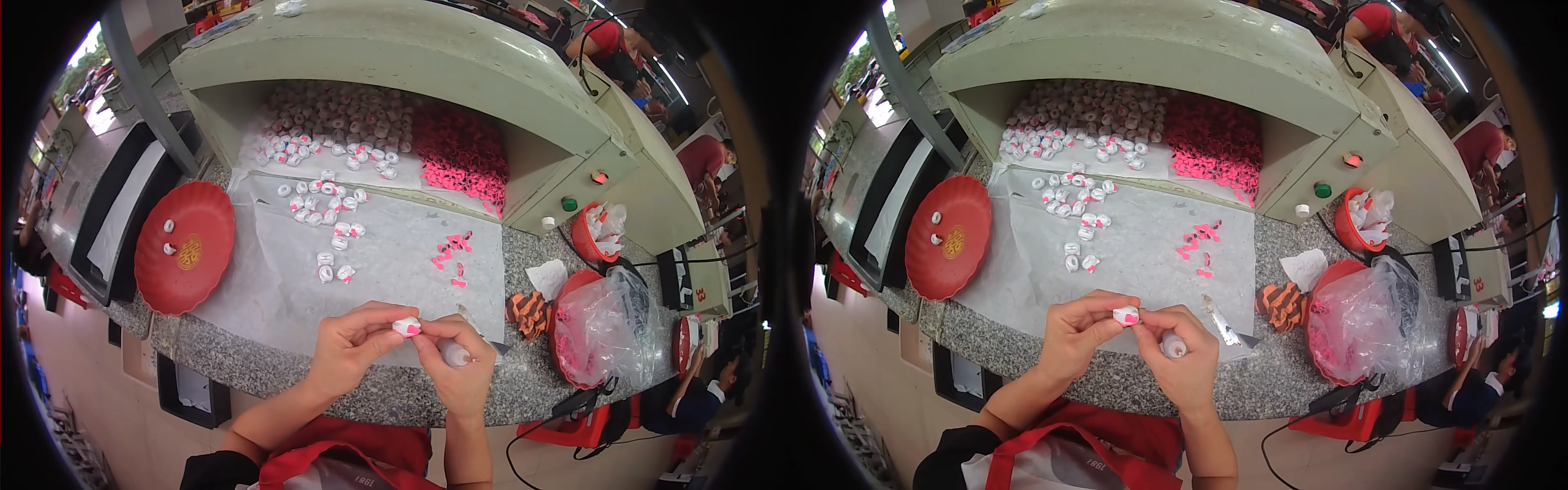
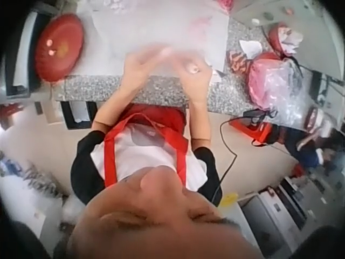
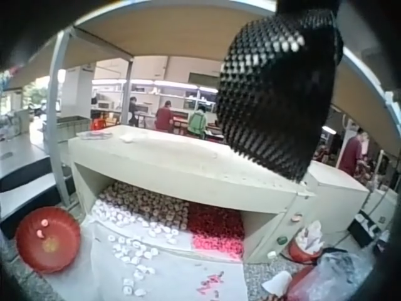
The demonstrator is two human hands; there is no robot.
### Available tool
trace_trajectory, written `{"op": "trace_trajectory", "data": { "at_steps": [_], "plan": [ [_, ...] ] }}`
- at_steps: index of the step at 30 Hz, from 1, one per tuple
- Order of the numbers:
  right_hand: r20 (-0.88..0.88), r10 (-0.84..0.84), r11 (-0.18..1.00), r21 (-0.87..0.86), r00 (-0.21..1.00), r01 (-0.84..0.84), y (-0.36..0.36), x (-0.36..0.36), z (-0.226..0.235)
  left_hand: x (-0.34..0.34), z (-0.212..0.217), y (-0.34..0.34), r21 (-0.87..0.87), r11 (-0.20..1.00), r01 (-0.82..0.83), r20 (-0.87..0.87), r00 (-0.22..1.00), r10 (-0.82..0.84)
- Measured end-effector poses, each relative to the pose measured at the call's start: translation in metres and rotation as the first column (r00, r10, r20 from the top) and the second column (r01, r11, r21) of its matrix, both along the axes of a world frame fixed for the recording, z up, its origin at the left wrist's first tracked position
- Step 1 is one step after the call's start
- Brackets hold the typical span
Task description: Gluing small pink bows onto white Hello Kitty toy heads at a factory workbench.
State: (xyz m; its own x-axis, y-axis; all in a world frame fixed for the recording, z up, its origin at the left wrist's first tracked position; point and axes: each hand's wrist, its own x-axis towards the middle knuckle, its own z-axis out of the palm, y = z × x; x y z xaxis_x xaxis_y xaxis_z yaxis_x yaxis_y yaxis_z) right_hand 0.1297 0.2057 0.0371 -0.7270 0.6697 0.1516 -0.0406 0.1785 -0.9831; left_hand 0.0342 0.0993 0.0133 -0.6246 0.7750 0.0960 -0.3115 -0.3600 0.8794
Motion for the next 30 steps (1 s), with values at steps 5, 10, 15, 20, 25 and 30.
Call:
{"op": "trace_trajectory", "data": {
  "at_steps": [5, 10, 15, 20, 25, 30],
  "plan": [
    [-0.006, -0.008, 0.998, -0.062, 1.0, 0.007, -0.001, 0.0, -0.001, 0.001, 0.002, 0.001, -0.012, 1.0, -0.012, -0.004, 1.0, 0.012],
    [-0.013, 0.033, 0.993, 0.116, 0.999, -0.032, 0.002, 0.0, -0.008, 0.001, 0.002, 0.001, -0.071, 0.997, -0.031, 0.153, 0.987, 0.041],
    [-0.171, 0.088, 0.991, 0.117, 0.981, -0.069, -0.001, -0.001, -0.019, -0.002, 0.006, 0.0, -0.079, 0.997, 0.007, 0.191, 0.982, 0.009],
    [-0.226, 0.16, 0.968, -0.153, 0.961, -0.197, 0.009, 0.002, -0.022, -0.009, 0.008, -0.009, -0.104, 0.989, 0.105, -0.128, 0.985, -0.118],
    [-0.226, 0.187, 0.899, -0.354, 0.956, -0.259, 0.008, -0.001, -0.025, -0.01, 0.001, -0.011, -0.114, 0.993, 0.025, -0.291, 0.955, -0.058],
    [-0.184, 0.169, 0.876, -0.422, 0.968, -0.233, 0.003, -0.009, -0.029, -0.015, 0.007, -0.015, -0.175, 0.985, -0.007, -0.268, 0.962, -0.041]
  ]
}}
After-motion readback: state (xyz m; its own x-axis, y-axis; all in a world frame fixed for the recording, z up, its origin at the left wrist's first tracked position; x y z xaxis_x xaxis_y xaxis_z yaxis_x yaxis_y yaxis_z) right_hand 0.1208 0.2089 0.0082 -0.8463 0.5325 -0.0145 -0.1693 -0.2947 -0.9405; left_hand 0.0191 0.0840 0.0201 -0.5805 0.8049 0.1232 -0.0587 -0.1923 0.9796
